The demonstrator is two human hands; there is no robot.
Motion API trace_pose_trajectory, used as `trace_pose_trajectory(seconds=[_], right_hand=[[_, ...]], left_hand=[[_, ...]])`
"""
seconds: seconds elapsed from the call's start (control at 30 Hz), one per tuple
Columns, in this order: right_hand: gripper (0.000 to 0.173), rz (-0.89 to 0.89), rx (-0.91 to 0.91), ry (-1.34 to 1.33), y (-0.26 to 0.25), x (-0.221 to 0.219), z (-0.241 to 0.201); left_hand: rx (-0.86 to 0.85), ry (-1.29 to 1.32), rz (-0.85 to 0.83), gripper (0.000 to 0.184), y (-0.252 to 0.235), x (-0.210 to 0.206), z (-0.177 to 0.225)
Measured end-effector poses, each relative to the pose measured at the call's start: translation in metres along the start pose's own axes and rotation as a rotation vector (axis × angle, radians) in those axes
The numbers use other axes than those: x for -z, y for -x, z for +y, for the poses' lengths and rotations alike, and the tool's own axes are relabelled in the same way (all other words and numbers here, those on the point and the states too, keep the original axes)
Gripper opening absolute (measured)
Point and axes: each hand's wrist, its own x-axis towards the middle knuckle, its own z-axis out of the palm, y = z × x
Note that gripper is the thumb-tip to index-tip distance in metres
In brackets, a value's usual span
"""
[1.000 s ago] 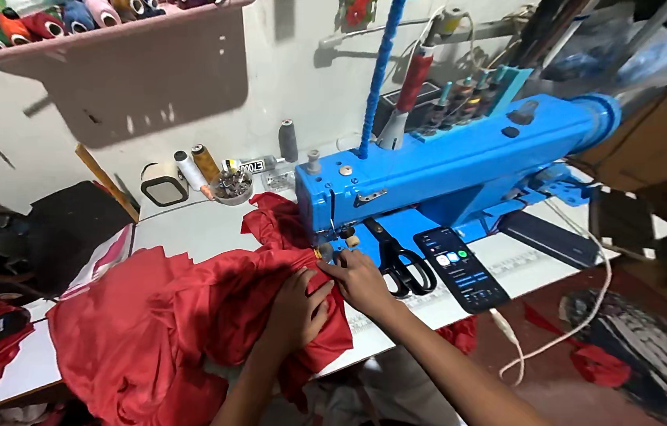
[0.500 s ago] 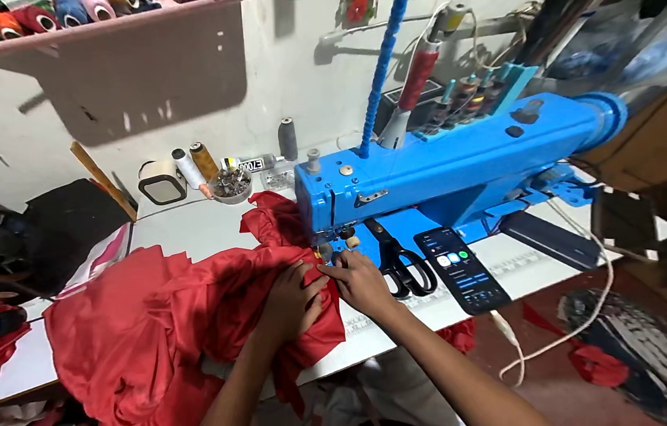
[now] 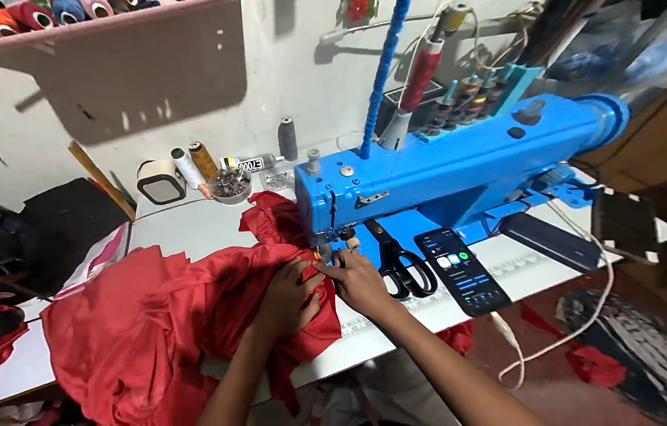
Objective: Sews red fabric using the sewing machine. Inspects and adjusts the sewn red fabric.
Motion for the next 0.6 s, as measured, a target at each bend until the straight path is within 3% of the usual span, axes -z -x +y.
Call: trace_pose_trajectory(seconds=[0.17, 0.6], right_hand=[[0.039, 0.11, 0.009, -0.037, 0.0028, -0.0025, 0.0006], [0.037, 0.085, 0.048, 0.113, 0.0014, -0.0068, -0.0051]], left_hand=[[0.005, 0.0, -0.007, 0.04, -0.0009, 0.0001, 0.0015], [0.005, -0.02, 0.004, 0.038, -0.0007, -0.0006, 0.002]])
